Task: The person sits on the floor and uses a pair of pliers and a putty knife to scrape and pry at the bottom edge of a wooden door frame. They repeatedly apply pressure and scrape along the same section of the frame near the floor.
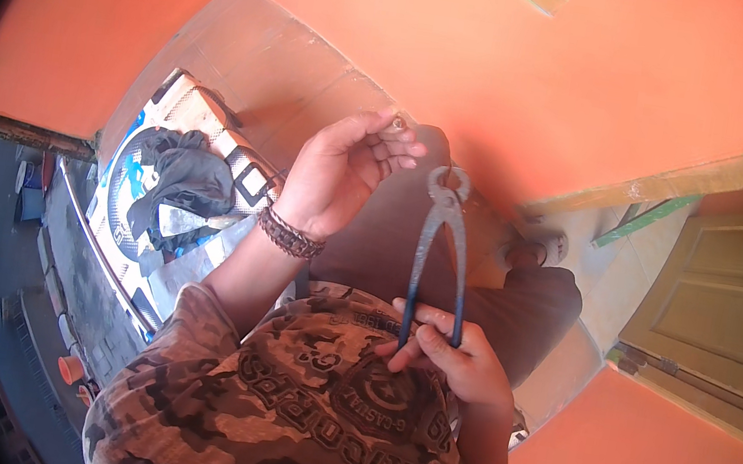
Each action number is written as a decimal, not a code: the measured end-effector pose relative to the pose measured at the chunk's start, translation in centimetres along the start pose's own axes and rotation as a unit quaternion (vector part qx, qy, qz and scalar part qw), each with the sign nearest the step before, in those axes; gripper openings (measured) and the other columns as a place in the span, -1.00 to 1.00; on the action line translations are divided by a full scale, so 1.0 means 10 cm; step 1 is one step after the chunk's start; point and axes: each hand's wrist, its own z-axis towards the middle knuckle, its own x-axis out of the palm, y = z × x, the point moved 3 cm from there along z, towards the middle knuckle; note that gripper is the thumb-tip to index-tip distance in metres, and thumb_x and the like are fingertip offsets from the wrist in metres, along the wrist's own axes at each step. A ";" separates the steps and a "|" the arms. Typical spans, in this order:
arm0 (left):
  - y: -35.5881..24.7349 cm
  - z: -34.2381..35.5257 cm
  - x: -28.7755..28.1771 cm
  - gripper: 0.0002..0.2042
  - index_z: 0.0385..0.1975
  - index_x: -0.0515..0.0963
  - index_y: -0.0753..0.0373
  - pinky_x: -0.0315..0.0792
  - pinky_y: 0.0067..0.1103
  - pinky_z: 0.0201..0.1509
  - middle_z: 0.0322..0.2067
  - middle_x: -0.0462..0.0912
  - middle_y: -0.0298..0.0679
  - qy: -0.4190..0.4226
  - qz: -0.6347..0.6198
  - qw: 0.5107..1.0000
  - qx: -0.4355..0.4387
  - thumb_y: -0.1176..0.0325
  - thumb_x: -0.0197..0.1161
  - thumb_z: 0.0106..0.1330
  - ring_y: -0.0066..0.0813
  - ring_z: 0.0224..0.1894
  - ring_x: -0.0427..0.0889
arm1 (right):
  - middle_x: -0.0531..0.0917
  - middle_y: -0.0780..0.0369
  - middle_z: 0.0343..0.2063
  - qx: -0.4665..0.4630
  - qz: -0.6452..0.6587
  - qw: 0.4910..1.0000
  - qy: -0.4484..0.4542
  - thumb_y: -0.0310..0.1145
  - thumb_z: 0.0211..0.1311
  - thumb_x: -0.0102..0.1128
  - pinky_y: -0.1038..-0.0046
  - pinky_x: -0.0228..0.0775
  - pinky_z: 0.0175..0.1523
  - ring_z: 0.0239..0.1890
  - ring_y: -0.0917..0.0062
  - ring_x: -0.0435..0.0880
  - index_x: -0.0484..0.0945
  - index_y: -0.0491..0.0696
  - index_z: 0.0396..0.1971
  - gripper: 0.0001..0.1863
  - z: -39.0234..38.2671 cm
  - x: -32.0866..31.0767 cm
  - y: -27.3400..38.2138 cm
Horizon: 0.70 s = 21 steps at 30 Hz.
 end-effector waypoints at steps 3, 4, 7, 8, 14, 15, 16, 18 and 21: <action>-0.06 0.02 -0.11 -0.83 -0.29 0.52 0.33 0.45 -0.43 -0.04 -0.33 0.63 -0.14 -0.018 -0.012 1.000 0.004 0.35 0.08 0.34 -0.27 -0.21 0.62 | 0.63 0.12 -0.52 -0.017 0.020 1.000 -0.017 -0.30 0.42 -0.16 0.36 0.49 -0.05 -0.16 0.26 0.66 0.23 -0.32 0.18 -0.53 0.10 -0.20 -0.05; -0.10 0.01 -0.18 -0.83 -0.29 0.51 0.34 0.46 -0.43 -0.04 -0.33 0.63 -0.14 -0.019 -0.015 1.000 0.009 0.35 0.08 0.34 -0.27 -0.21 0.63 | 0.62 0.12 -0.52 -0.029 0.023 0.999 -0.032 -0.29 0.42 -0.15 0.34 0.50 -0.06 -0.16 0.25 0.66 0.23 -0.32 0.18 -0.52 0.16 -0.29 -0.09; -0.14 -0.06 -0.38 -0.83 -0.27 0.50 0.35 0.51 -0.46 -0.11 -0.35 0.65 -0.13 -0.032 -0.022 0.999 0.019 0.36 0.09 0.35 -0.28 -0.28 0.66 | 0.60 0.15 -0.55 -0.041 0.042 0.995 -0.081 -0.25 0.41 -0.13 0.26 0.52 -0.09 -0.18 0.21 0.65 0.23 -0.30 0.18 -0.51 0.37 -0.61 -0.38; -0.14 -0.08 -0.49 -0.84 -0.28 0.50 0.35 0.52 -0.46 -0.15 -0.37 0.65 -0.13 -0.038 -0.028 0.999 0.015 0.37 0.10 0.35 -0.29 -0.32 0.67 | 0.59 0.17 -0.57 -0.032 0.056 0.992 -0.104 -0.25 0.41 -0.12 0.23 0.52 -0.11 -0.20 0.21 0.65 0.24 -0.28 0.18 -0.51 0.41 -0.74 -0.52; -0.21 -0.50 -1.08 -0.88 -0.38 0.51 0.34 0.53 -0.57 -0.33 -0.46 0.63 -0.16 -0.165 0.005 0.986 0.018 0.41 0.13 0.32 -0.42 -0.43 0.65 | 0.50 0.32 -0.63 0.053 0.188 0.964 -0.182 -0.28 0.37 -0.05 0.38 0.45 -0.18 -0.38 0.43 0.57 0.34 -0.20 0.11 -0.59 0.62 -1.39 -1.15; -0.22 -0.59 -1.19 -0.87 -0.41 0.51 0.34 0.52 -0.58 -0.35 -0.48 0.63 -0.17 -0.188 0.018 0.982 0.015 0.41 0.14 0.32 -0.43 -0.44 0.65 | 0.49 0.35 -0.63 0.063 0.165 0.969 -0.174 -0.29 0.36 -0.05 0.43 0.43 -0.19 -0.38 0.47 0.55 0.35 -0.18 0.11 -0.60 0.65 -1.39 -1.13; -0.22 -0.66 -1.28 -0.88 -0.42 0.52 0.34 0.52 -0.59 -0.37 -0.49 0.63 -0.18 -0.202 0.018 0.979 0.020 0.42 0.15 0.31 -0.44 -0.45 0.64 | 0.47 0.37 -0.63 0.070 0.145 0.973 -0.167 -0.30 0.36 -0.04 0.48 0.40 -0.20 -0.38 0.51 0.52 0.36 -0.17 0.11 -0.60 0.68 -1.35 -1.10; -0.20 -0.78 -1.40 -0.88 -0.46 0.52 0.33 0.52 -0.60 -0.40 -0.51 0.63 -0.20 -0.222 0.018 0.975 0.024 0.44 0.16 0.29 -0.46 -0.48 0.64 | 0.46 0.41 -0.64 0.084 0.118 0.979 -0.142 -0.32 0.34 -0.02 0.56 0.37 -0.21 -0.38 0.57 0.50 0.38 -0.16 0.09 -0.62 0.73 -1.27 -1.03; -0.28 -0.98 -1.57 -0.89 -0.45 0.53 0.32 0.51 -0.62 -0.44 -0.52 0.62 -0.24 -0.269 0.018 0.963 0.016 0.42 0.25 0.23 -0.49 -0.53 0.62 | 0.46 0.42 -0.64 0.098 0.105 0.982 -0.120 -0.33 0.34 0.00 0.62 0.35 -0.22 -0.38 0.61 0.51 0.40 -0.17 0.06 -0.64 0.78 -1.18 -0.96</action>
